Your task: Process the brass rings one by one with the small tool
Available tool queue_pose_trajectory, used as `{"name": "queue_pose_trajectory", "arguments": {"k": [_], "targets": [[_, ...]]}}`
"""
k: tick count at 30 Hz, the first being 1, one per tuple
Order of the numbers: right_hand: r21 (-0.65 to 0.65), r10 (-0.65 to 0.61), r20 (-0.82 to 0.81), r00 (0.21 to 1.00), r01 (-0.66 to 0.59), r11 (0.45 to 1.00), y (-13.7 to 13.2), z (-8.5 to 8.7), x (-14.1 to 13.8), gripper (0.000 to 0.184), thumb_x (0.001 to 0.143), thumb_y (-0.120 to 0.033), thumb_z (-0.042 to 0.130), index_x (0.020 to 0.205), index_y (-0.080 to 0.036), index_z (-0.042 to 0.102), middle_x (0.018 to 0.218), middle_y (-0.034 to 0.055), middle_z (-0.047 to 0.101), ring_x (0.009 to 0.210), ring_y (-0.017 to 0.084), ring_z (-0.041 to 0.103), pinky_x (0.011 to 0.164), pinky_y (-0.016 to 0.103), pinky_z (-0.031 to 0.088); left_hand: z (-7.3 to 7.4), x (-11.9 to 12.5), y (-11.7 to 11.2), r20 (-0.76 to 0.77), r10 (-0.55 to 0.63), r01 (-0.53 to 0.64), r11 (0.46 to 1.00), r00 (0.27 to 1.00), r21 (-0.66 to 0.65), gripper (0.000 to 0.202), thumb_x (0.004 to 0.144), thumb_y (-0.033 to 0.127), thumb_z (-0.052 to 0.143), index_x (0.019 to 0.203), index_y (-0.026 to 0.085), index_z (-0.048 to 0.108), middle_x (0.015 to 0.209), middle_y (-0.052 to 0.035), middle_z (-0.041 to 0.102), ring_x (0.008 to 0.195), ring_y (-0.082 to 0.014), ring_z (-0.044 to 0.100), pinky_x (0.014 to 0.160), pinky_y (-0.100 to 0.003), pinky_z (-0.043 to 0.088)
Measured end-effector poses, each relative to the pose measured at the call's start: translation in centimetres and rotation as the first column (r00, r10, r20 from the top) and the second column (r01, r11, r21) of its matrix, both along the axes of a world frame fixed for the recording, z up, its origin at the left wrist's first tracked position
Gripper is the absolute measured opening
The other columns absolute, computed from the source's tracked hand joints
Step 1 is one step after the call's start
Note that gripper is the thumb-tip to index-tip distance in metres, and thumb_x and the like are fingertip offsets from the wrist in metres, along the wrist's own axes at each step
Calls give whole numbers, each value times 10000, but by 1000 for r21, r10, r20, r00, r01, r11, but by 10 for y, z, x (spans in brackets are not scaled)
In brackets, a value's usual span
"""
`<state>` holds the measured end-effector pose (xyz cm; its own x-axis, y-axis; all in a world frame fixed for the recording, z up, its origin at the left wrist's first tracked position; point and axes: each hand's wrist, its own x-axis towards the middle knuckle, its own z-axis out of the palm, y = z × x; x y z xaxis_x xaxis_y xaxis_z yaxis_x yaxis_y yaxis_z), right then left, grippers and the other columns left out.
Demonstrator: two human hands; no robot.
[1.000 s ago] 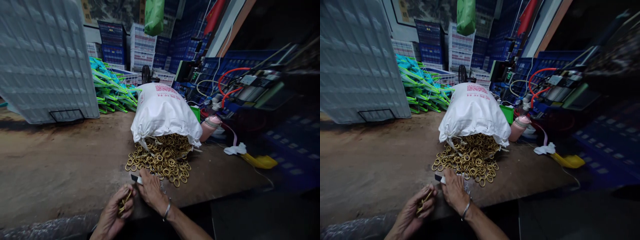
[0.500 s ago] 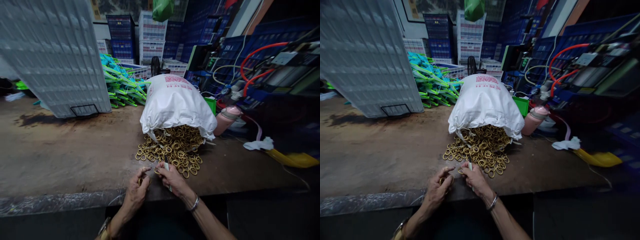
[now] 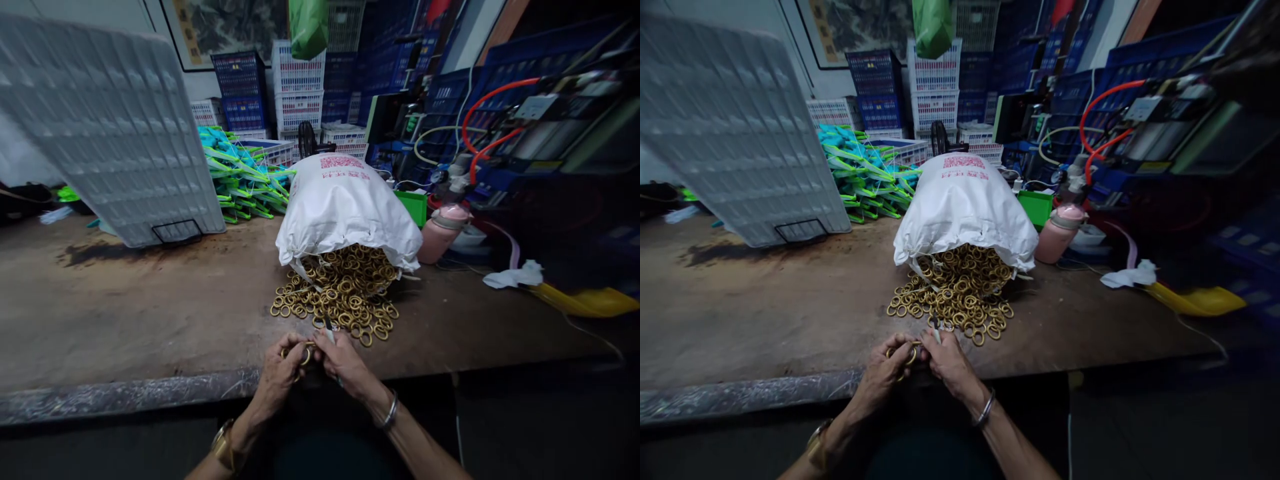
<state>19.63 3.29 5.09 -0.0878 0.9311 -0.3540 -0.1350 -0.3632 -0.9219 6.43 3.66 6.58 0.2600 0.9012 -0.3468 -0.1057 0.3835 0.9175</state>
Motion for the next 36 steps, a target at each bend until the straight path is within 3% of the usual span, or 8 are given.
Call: {"name": "queue_pose_trajectory", "arguments": {"k": [3,6,10,19,28,36], "targets": [[122,-13,157,988,-6,993,-2,-3,2,305,767,-459,463,653,-176,468,507,-79,410,364,27,263,367,179,190,4,0,-3,2,2,-2,1000,1000,-2,278,673,396,645,789,154,569,621,17,601,450,-66,449,436,-172,329],[223,-57,309,949,-14,975,-2,-1,4,253,750,-378,482,607,-169,482,524,-62,413,464,58,342,445,187,271,6,-1,-7,-6,-69,69,997,998,29,264,693,389,630,797,153,572,577,42,541,433,-53,428,433,-168,317],[287,-76,416,906,-52,957,-2,1,3,196,722,-320,470,596,-170,478,554,-51,423,547,87,389,523,205,316,3,-2,-10,-14,-138,139,990,990,28,253,718,396,607,737,153,543,543,55,484,419,-44,417,421,-161,286],[251,8,437,899,-130,959,-2,-2,1,248,705,-403,420,587,-187,443,546,-47,416,535,97,371,514,217,309,-4,-5,-14,50,-126,126,992,991,7,220,716,353,587,693,148,510,540,54,475,406,-38,412,406,-163,272],[179,115,488,865,-228,957,4,-14,7,306,643,-487,442,553,-196,471,518,-34,434,523,117,395,502,234,328,-16,-2,-19,132,-60,73,993,989,-95,249,630,374,623,685,155,516,563,50,508,368,-43,443,387,-181,269],[162,134,449,883,-228,960,3,-15,3,268,651,-442,457,546,-196,439,488,-56,389,489,96,353,461,213,300,-11,-3,-22,137,-55,72,990,989,-120,241,626,363,619,641,163,485,518,56,483,358,-46,423,362,-182,224]]}}
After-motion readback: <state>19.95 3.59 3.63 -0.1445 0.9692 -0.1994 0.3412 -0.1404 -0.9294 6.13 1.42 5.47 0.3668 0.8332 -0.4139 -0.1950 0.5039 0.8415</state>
